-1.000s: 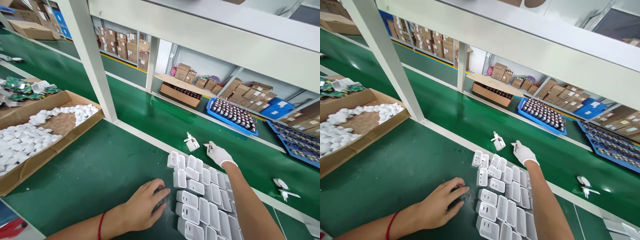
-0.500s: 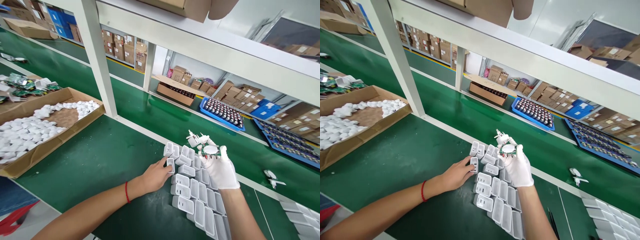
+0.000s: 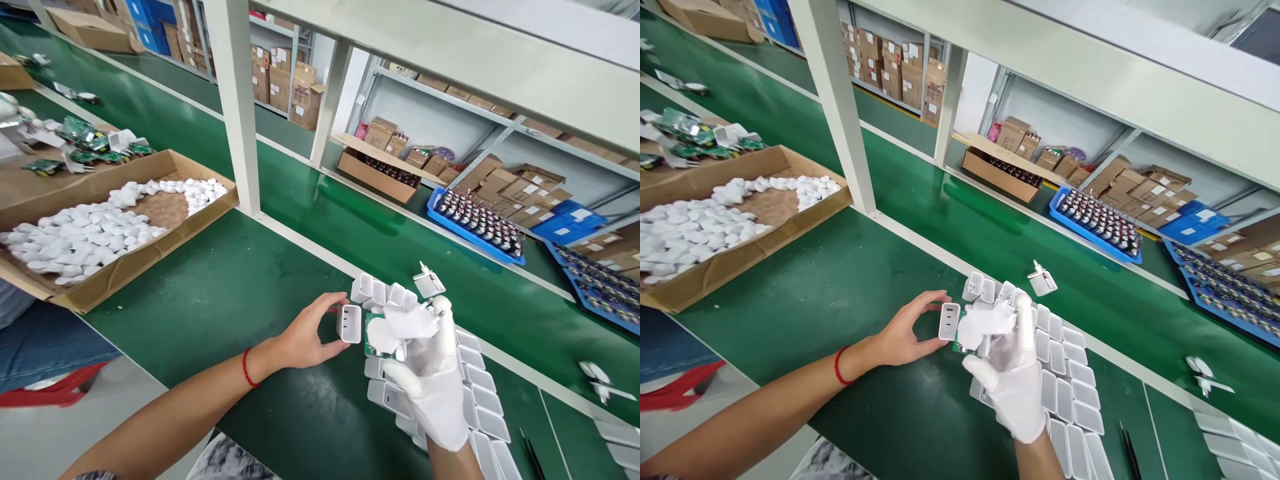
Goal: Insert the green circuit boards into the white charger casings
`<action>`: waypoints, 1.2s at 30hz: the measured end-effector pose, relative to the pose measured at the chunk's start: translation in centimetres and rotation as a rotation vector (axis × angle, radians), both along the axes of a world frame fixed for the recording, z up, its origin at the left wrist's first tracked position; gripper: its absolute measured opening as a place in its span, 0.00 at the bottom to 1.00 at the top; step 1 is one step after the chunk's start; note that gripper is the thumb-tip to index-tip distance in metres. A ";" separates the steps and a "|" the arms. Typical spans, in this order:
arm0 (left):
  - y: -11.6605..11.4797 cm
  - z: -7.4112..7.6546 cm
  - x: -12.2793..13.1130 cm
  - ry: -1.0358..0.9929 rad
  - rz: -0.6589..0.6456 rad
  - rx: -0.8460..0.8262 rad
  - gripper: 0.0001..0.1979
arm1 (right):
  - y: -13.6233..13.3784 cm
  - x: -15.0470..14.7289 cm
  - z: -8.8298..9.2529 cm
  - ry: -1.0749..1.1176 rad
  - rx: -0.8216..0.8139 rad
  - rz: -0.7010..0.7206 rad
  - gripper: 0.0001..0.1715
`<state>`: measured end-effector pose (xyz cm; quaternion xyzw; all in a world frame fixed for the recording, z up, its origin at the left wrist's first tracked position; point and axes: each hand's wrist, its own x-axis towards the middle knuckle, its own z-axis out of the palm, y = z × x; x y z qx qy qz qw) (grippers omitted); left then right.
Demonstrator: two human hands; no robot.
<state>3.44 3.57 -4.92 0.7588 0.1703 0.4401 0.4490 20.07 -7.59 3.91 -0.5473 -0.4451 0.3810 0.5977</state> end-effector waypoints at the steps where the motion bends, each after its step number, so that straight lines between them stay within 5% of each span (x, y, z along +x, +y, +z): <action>1: 0.1 0.1 -0.1 -0.015 -0.003 0.028 0.35 | 0.0 -0.1 -0.4 -0.020 -0.018 0.009 0.66; 8: 0.2 0.9 -0.3 -0.040 -0.022 0.137 0.30 | 0.6 -0.2 -2.9 -0.021 -0.149 0.057 0.60; 21: 0.3 0.7 0.0 -0.079 -0.008 0.200 0.32 | 0.3 -0.1 -2.8 -0.263 -0.032 0.173 0.49; 36: 0.2 0.4 -0.1 -0.112 -0.032 0.194 0.33 | 0.5 -0.4 -2.3 -0.119 0.002 0.129 0.47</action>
